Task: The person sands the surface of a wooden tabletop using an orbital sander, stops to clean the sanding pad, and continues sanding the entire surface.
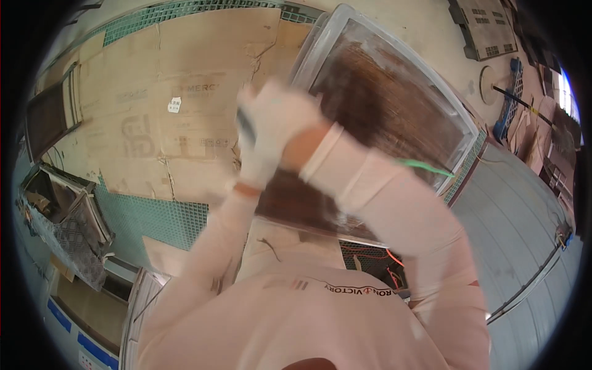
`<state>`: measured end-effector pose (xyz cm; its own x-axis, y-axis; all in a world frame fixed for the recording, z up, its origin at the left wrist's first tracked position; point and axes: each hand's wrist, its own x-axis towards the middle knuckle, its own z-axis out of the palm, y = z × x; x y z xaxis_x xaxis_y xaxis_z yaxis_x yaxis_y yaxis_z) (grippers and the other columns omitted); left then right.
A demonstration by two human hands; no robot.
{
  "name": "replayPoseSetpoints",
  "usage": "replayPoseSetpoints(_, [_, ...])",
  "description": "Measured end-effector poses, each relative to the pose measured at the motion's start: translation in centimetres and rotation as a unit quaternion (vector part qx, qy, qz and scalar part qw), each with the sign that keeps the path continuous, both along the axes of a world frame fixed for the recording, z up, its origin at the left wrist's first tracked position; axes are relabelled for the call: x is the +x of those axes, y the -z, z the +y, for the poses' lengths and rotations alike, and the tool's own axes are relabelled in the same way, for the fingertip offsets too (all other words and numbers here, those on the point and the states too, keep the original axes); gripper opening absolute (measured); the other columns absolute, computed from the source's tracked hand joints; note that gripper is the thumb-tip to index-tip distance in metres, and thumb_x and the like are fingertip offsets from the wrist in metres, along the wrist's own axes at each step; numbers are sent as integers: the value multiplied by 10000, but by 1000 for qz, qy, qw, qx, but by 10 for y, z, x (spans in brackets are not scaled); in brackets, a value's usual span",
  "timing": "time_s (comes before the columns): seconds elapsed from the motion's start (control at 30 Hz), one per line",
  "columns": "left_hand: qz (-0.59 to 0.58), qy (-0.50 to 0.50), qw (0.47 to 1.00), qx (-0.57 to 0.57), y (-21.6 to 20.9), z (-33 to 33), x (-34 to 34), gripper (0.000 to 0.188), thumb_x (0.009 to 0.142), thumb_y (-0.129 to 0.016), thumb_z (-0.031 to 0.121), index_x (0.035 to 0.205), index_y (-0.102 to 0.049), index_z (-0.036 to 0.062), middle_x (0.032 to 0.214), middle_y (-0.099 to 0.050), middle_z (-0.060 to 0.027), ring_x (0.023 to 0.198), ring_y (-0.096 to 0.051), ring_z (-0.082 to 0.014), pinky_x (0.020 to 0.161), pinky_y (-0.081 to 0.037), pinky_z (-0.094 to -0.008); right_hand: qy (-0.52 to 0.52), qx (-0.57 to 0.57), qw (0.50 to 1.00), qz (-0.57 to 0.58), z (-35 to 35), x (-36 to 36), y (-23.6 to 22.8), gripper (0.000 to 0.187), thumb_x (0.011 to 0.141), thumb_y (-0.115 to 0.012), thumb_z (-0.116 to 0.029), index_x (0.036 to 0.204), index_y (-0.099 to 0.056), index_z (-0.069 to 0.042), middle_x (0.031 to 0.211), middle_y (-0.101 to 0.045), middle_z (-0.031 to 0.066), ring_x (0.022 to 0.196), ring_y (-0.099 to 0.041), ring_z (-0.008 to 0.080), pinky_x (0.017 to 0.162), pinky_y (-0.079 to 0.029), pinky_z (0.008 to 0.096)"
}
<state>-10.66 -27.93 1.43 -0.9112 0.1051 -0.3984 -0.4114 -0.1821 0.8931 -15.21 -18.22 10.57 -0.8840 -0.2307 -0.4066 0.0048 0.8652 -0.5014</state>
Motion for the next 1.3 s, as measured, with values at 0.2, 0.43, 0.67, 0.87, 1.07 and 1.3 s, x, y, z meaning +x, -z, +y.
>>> replayPoseSetpoints(0.2, [-69, 34, 989, -126, -16, -77, 112, 661, 799, -807, 212, 1333, -461, 33, 1296, -558, -106, 1219, -539, -235, 1018, -453, -372, -46, -31, 991, -125, -69, 100, -13, 380, 840, -607, -225, 1206, -560, -136, 971, -558, 195, 830, -666, 352, 642, -547, 488])
replayPoseSetpoints(0.43, [203, 95, 963, -148, -21, 33, -49, 482, 779, -809, 231, 1163, -596, 31, 1121, -659, -120, 1085, -618, -217, 929, -485, -371, 67, 59, 996, -20, 63, -33, -21, 636, 725, -737, -271, 1292, -512, -94, 1182, -601, 283, 987, -655, 457, 856, -567, 484])
replayPoseSetpoints(0.67, [252, 67, 962, -79, -14, 32, -35, 403, 867, -713, 202, 1189, -557, 16, 1145, -645, -89, 1075, -623, -199, 938, -499, -347, 107, 23, 993, 43, 57, 7, -9, 644, 710, -740, -257, 1284, -491, -100, 1186, -592, 268, 995, -647, 466, 867, -567, 487])
replayPoseSetpoints(0.87, [177, 141, 910, -348, -11, -89, 134, 302, 928, -603, 59, 1222, -575, -5, 1146, -630, -110, 1047, -615, -244, 948, -504, -367, -24, -91, 996, 12, -46, 171, 5, 706, 730, -742, -225, 1362, -447, -116, 1041, -503, 214, 766, -650, 342, 548, -572, 439])
replayPoseSetpoints(1.07, [255, 121, 925, -254, -12, -34, 67, 607, 840, -735, 101, 1364, -436, 27, 1307, -532, -110, 1197, -529, -235, 1050, -426, -377, 121, -38, 990, -53, 0, 103, -10, 669, 722, -766, -261, 1303, -456, -141, 1129, -539, 226, 919, -654, 434, 771, -575, 497])
replayPoseSetpoints(1.3, [21, 62, 992, 112, -7, -34, 97, 427, 908, -668, 155, 1292, -526, 30, 1269, -574, -116, 1157, -576, -250, 1019, -456, -387, 81, -51, 995, -21, -1, 134, -7, 637, 724, -761, -249, 1257, -436, -120, 1108, -528, 230, 871, -655, 426, 738, -578, 484])
